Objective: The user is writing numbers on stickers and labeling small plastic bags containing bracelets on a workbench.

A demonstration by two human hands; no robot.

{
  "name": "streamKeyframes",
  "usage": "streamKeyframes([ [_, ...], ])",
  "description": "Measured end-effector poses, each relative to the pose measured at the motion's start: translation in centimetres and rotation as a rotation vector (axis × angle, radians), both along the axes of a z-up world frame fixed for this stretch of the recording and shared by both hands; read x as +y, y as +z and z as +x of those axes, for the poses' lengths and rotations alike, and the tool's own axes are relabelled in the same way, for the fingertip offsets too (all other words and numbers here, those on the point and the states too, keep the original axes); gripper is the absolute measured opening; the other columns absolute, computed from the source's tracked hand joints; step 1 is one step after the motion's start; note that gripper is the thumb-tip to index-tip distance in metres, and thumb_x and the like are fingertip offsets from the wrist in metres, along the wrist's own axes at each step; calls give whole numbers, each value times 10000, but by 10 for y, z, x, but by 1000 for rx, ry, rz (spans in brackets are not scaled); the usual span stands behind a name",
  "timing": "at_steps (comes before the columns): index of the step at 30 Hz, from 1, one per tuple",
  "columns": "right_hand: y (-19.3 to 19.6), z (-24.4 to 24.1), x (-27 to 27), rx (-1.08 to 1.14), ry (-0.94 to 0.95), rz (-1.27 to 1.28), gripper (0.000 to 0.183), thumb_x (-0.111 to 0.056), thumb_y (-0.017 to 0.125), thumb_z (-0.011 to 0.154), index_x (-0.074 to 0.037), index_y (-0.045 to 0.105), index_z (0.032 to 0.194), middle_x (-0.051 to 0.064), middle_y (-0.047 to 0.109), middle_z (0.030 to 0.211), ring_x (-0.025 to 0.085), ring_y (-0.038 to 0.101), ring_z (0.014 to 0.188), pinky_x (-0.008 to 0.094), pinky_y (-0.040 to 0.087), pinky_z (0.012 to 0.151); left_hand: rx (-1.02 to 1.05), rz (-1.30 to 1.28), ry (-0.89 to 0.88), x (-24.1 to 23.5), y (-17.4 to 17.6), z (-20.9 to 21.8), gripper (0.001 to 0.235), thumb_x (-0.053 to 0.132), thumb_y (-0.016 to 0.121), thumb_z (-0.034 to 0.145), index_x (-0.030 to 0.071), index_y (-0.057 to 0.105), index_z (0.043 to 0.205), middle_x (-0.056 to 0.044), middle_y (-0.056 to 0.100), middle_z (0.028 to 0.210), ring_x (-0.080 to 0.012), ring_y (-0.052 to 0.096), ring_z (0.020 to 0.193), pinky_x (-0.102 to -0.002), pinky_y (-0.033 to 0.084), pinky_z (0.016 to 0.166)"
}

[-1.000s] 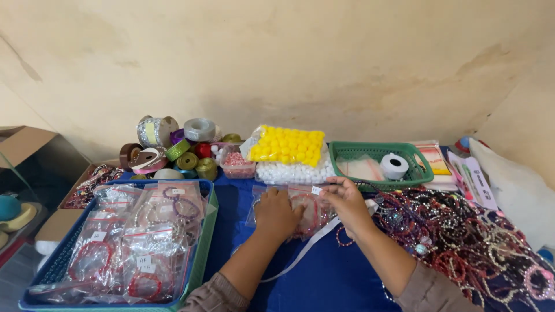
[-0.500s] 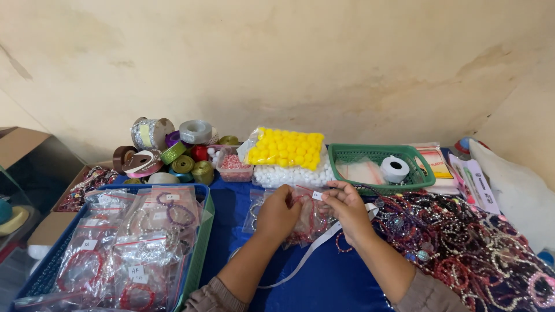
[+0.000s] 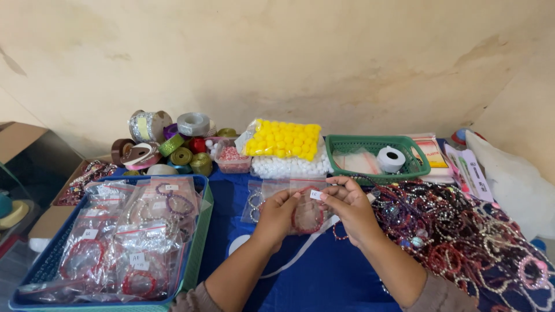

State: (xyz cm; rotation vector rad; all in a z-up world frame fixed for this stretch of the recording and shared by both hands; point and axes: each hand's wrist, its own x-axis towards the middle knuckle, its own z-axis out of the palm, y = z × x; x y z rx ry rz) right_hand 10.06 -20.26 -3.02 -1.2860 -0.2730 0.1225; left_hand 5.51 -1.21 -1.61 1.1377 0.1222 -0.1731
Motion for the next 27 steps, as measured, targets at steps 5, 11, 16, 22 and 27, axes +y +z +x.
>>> streamKeyframes([
  [5,-3,-21,-3,-18,36,-41,345,17,696,884,-22,564,1200,86,705,959,179,708,865,341,589,783,-102,-50,-23,6,-53,-10,303,183,531,1066,-16,701,1218,-64,736,1010,-134,679,860,-301,537,777],
  [11,-10,-42,-5,-16,57,-95,350,35,710,868,-8,576,1188,100,710,960,169,711,878,338,599,802,35,-232,-116,6,-36,-39,328,169,435,1052,17,619,1277,-99,728,1192,-200,723,1093,-329,576,915],
  [16,-18,-48,-4,-44,65,-83,342,46,712,875,8,580,1188,102,711,953,163,707,862,320,591,794,109,-309,-156,4,-39,-46,340,177,411,1044,18,574,1296,-118,704,1286,-242,698,1190,-335,558,1005],
  [22,-33,-48,-3,-43,62,-133,360,45,713,877,3,582,1209,98,719,966,148,700,853,302,580,787,53,-252,-153,2,-63,-46,327,176,443,1069,23,568,1331,-107,673,1258,-221,677,1164,-334,548,1016],
  [27,-32,-49,-4,-64,68,-151,373,45,708,879,-3,593,1230,92,724,961,139,697,847,287,575,788,76,-213,-128,1,-59,-49,344,186,454,1057,40,570,1346,-79,698,1250,-174,691,1162,-310,548,998],
])
